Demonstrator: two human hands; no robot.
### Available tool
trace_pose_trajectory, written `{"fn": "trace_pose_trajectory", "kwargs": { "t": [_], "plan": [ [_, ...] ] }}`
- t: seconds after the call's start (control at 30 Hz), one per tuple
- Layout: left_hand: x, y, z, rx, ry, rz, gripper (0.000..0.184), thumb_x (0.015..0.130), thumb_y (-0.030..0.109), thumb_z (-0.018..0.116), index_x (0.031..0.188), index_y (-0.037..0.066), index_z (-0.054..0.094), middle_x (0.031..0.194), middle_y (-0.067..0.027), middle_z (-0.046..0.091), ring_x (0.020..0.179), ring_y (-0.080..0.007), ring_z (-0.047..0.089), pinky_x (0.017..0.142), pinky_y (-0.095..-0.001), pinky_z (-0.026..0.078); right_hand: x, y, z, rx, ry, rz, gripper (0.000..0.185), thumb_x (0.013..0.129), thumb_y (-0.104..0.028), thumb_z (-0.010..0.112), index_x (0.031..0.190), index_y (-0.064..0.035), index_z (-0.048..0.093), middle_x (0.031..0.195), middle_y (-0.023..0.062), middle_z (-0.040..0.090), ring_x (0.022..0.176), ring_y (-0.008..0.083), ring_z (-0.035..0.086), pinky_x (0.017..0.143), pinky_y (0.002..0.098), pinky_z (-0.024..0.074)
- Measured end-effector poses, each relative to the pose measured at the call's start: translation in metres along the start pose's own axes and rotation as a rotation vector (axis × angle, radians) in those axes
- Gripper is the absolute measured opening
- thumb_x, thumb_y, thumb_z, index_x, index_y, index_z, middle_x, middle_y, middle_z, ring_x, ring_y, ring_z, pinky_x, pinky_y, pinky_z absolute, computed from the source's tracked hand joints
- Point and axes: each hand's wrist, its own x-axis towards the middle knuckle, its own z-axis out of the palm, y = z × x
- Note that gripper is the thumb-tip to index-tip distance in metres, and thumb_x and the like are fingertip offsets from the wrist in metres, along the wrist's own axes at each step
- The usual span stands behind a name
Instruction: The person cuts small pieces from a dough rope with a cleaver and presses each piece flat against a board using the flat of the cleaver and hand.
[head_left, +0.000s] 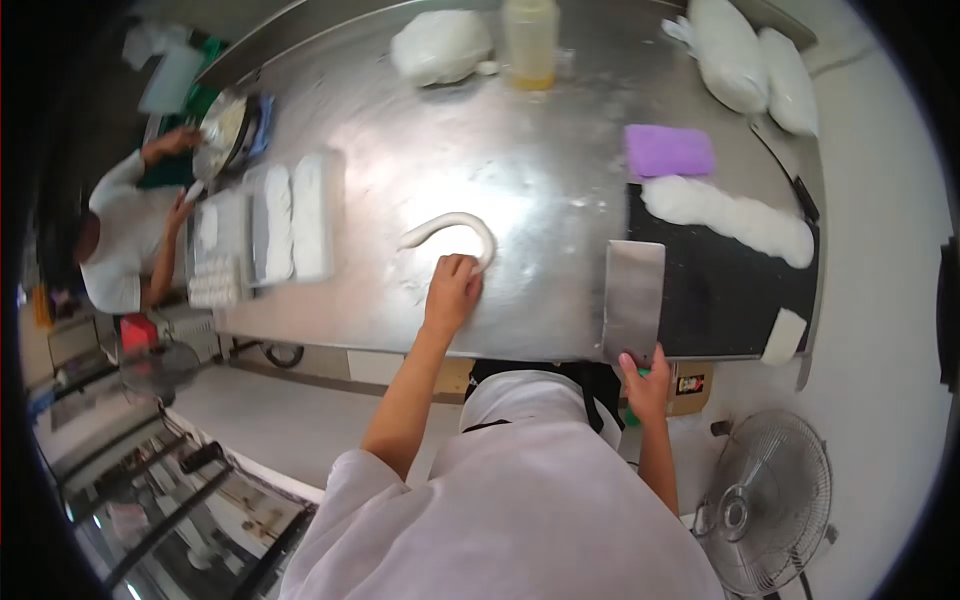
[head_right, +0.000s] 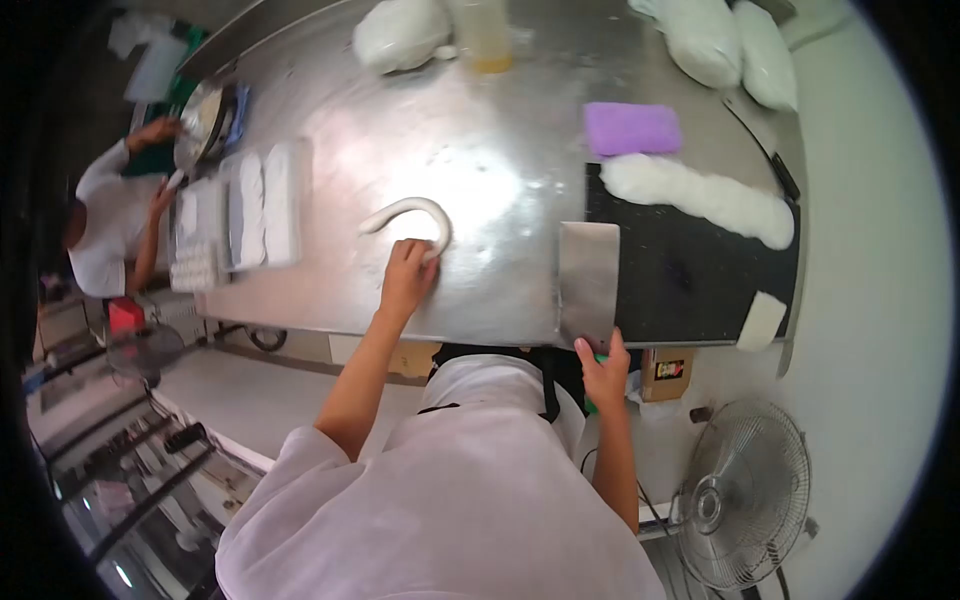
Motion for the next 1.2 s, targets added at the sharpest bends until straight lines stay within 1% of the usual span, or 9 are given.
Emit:
{"fn": "trace_pose_trajectory", "kwargs": {
  "t": [0.07, 0.2, 0.63, 0.87, 0.93, 0.97, 1.03, 1.13, 1.2],
  "plan": [
    [-0.008, -0.018, -0.011, -0.112, -0.028, 0.095, 0.031, 0.081, -0.005, 0.075, 0.11, 0.004, 0.069, 0.112, -0.0136, 0.065, 0.096, -0.0325, 0.066, 0.079, -0.0377, 0.056, 0.007, -0.014, 0.036, -0.082, 0.0, -0.294, 0.032, 0.093, -0.018, 0.075, 0.112, 0.0029, 0.061, 0.095, 0.0198, 0.074, 0.085, 0.0328, 0.074, 0.076, 0.0416, 0.0544],
    [-0.018, -0.039, -0.024, -0.241, -0.044, 0.226, 0.027, 0.081, -0.001, 0.077, 0.107, 0.003, 0.069, 0.107, -0.0122, 0.067, 0.096, -0.0316, 0.065, 0.08, -0.0401, 0.056, 0.003, -0.064, 0.089, -0.465, -0.165, -0.332, 0.028, 0.095, -0.019, 0.07, 0.106, 0.0023, 0.055, 0.089, 0.0315, 0.067, 0.09, 0.0527, 0.064, 0.073, 0.0521, 0.0518],
    [0.02, -0.062, -0.007, -0.253, -0.061, 0.487, 0.024, 0.077, -0.001, 0.078, 0.098, 0.006, 0.068, 0.097, -0.0078, 0.067, 0.087, -0.0264, 0.066, 0.073, -0.0375, 0.055, -0.012, -0.073, 0.144, -0.959, -0.207, -0.328, 0.027, 0.101, -0.019, 0.062, 0.115, 0.0007, 0.05, 0.083, 0.0256, 0.069, 0.08, 0.0503, 0.066, 0.068, 0.0571, 0.0513],
    [0.018, -0.038, 0.003, -0.343, -0.045, 0.419, 0.022, 0.081, 0.004, 0.079, 0.097, 0.003, 0.064, 0.097, -0.0086, 0.068, 0.086, -0.0251, 0.066, 0.077, -0.037, 0.054, 0.011, -0.064, 0.164, -0.769, -0.145, -0.256, 0.024, 0.1, -0.02, 0.063, 0.11, -0.002, 0.049, 0.09, 0.025, 0.071, 0.08, 0.0507, 0.067, 0.069, 0.0576, 0.0516],
    [0.016, -0.015, 0.0, -0.436, -0.107, -0.156, 0.016, 0.086, 0.002, 0.076, 0.096, 0.001, 0.063, 0.086, -0.0086, 0.07, 0.078, -0.0187, 0.067, 0.075, -0.0322, 0.054, -0.001, -0.042, 0.137, -0.485, -0.109, -0.242, 0.03, 0.099, -0.023, 0.066, 0.112, -0.0007, 0.051, 0.093, 0.0264, 0.071, 0.084, 0.0514, 0.067, 0.072, 0.0561, 0.052],
    [0.02, -0.003, 0.008, -0.597, -0.009, -0.116, 0.011, 0.089, 0.0, 0.072, 0.095, 0.0, 0.063, 0.08, -0.0092, 0.07, 0.074, -0.013, 0.066, 0.075, -0.0281, 0.053, -0.014, -0.026, 0.121, -0.474, -0.062, -0.217, 0.03, 0.099, -0.023, 0.066, 0.112, -0.0007, 0.051, 0.093, 0.0264, 0.071, 0.084, 0.0514, 0.067, 0.072, 0.0561, 0.052],
    [0.035, 0.038, 0.017, -0.799, -0.113, -0.132, 0.013, 0.089, 0.0, 0.073, 0.1, 0.001, 0.067, 0.09, -0.0102, 0.074, 0.081, -0.0157, 0.069, 0.078, -0.0295, 0.055, -0.043, 0.004, 0.082, -0.363, 0.207, -0.137, 0.035, 0.097, -0.025, 0.069, 0.116, 0.0002, 0.055, 0.095, 0.0272, 0.071, 0.089, 0.0495, 0.068, 0.076, 0.0524, 0.0531],
    [0.056, 0.133, 0.056, -0.675, -0.394, 0.289, 0.023, 0.086, -0.002, 0.072, 0.109, 0.003, 0.072, 0.103, -0.0131, 0.075, 0.091, -0.0279, 0.071, 0.084, -0.0379, 0.056, -0.083, 0.041, 0.025, -0.148, 0.444, -0.091, 0.036, 0.098, -0.024, 0.07, 0.117, 0.0031, 0.057, 0.096, 0.0222, 0.073, 0.091, 0.0409, 0.072, 0.079, 0.0453, 0.0546],
    [0.063, 0.208, 0.099, -0.679, -0.614, 0.575, 0.015, 0.087, -0.002, 0.071, 0.101, 0.004, 0.073, 0.099, -0.0127, 0.074, 0.095, -0.0318, 0.066, 0.085, -0.0409, 0.053, -0.108, 0.101, -0.004, -0.086, 0.592, 0.033, 0.031, 0.1, -0.018, 0.068, 0.124, -0.0027, 0.055, 0.082, 0.006, 0.064, 0.056, 0.0134, 0.057, 0.05, 0.0294, 0.0462]
  ]
}}
